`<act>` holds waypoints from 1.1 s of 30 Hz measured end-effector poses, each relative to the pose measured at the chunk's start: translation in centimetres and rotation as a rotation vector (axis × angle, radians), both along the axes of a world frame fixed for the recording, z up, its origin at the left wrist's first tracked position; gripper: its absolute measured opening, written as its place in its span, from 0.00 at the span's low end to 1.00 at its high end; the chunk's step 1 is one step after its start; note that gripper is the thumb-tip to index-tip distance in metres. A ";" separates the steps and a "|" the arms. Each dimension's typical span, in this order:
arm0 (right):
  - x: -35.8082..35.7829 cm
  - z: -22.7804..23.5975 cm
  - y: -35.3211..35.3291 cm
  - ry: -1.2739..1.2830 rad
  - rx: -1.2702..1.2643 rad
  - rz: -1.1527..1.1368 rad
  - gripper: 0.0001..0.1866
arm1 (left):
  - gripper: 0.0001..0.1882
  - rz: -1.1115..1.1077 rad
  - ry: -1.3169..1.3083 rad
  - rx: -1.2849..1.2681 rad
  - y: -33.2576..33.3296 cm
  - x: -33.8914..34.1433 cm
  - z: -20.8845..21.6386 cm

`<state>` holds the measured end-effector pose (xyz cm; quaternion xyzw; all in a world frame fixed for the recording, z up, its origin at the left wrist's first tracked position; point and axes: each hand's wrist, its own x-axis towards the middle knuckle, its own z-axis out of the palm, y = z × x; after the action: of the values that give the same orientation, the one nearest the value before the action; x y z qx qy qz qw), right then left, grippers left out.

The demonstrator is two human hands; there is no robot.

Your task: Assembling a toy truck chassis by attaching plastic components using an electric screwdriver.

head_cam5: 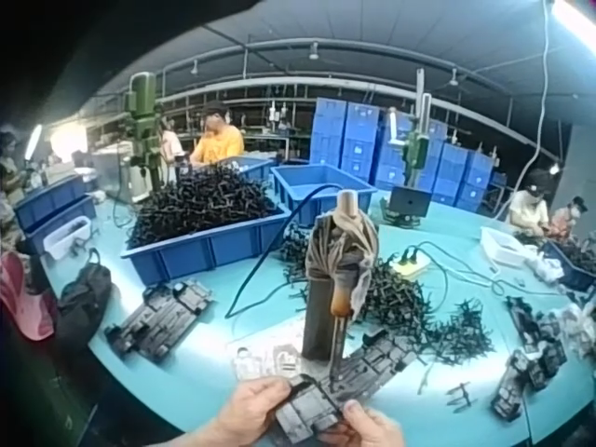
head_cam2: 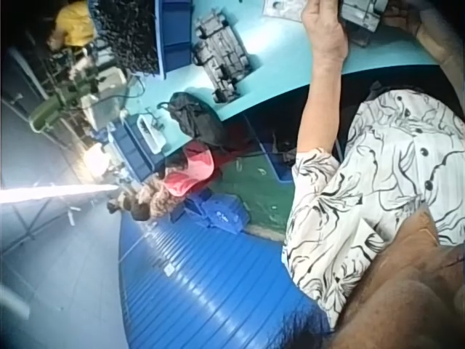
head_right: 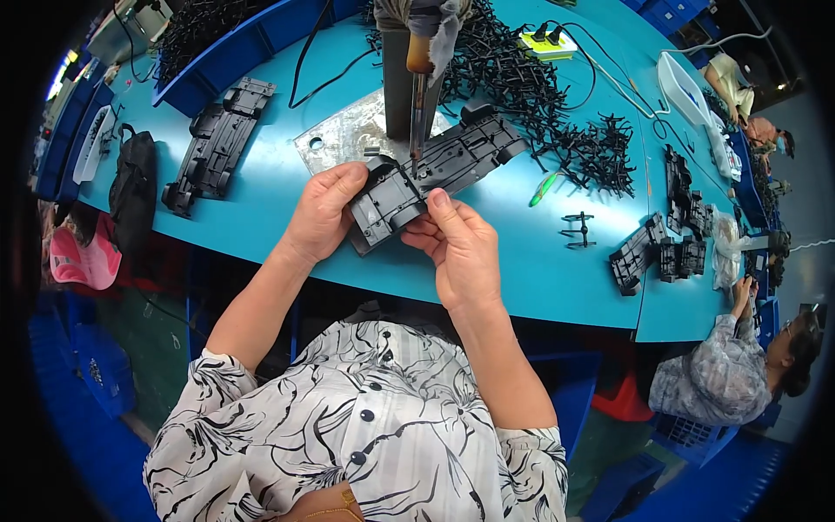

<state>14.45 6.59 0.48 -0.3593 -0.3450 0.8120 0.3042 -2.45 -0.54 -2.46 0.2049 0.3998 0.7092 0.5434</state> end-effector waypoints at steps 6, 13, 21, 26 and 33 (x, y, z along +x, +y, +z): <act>-0.3 0.1 0.2 0.037 0.062 -0.017 0.15 | 0.15 -0.036 0.017 -0.014 0.5 -0.8 0.2; -0.8 0.2 0.2 0.026 0.083 -0.033 0.14 | 0.15 -0.092 0.016 -0.038 1.2 -1.8 -0.1; -1.3 0.1 0.5 0.030 0.085 -0.038 0.14 | 0.16 -0.086 -0.008 -0.056 1.4 -2.0 0.1; -1.3 0.1 0.4 0.036 0.093 -0.041 0.14 | 0.16 -0.082 -0.011 -0.061 1.5 -2.0 0.0; -1.5 0.3 0.3 0.044 0.097 -0.042 0.14 | 0.16 -0.084 -0.021 -0.048 1.4 -2.0 0.3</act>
<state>12.91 6.93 0.78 -0.3335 -0.3697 0.7953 0.3458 -4.48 0.85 -2.18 0.2011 0.4019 0.6781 0.5816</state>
